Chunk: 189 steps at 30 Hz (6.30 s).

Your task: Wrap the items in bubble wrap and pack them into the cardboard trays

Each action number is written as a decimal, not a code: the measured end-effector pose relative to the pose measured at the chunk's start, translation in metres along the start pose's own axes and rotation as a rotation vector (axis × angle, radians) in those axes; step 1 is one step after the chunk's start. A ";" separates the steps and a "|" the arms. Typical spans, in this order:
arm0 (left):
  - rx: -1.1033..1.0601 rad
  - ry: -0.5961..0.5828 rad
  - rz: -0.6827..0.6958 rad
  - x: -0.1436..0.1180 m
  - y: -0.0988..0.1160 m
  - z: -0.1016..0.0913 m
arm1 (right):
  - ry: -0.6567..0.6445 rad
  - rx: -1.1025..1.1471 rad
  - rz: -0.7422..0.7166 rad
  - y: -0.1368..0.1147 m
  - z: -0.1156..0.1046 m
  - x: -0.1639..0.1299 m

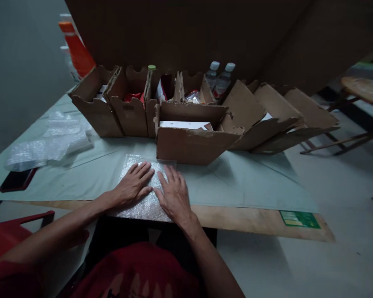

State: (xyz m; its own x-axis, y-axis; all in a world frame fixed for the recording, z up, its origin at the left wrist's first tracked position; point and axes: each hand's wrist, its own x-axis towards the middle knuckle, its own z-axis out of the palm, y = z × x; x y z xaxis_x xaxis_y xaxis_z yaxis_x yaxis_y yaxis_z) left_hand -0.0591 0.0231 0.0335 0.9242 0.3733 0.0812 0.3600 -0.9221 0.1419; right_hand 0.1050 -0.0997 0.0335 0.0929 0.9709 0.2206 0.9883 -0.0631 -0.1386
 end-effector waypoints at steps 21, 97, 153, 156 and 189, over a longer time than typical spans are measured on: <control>-0.064 0.103 -0.479 -0.033 -0.025 -0.017 | 0.020 0.045 -0.006 -0.001 -0.002 -0.029; -0.016 0.229 -0.210 -0.153 -0.117 -0.034 | -0.037 0.336 -0.268 -0.011 -0.021 -0.049; -0.121 -0.034 -0.920 -0.075 -0.084 -0.050 | -0.022 0.306 0.295 -0.026 0.003 0.030; -0.128 -0.058 -0.922 -0.072 -0.088 -0.052 | 0.017 0.229 0.269 -0.026 -0.004 0.040; -0.162 0.369 -0.299 -0.015 -0.061 -0.023 | -0.119 0.633 0.137 -0.052 -0.012 -0.015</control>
State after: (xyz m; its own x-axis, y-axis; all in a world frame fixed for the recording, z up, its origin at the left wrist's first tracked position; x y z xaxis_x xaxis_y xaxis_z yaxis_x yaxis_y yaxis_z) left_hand -0.0978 0.0759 0.0464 0.6659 0.6572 0.3531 0.5508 -0.7523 0.3614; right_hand 0.0537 -0.1140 0.0491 0.1634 0.9849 0.0575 0.7033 -0.0754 -0.7069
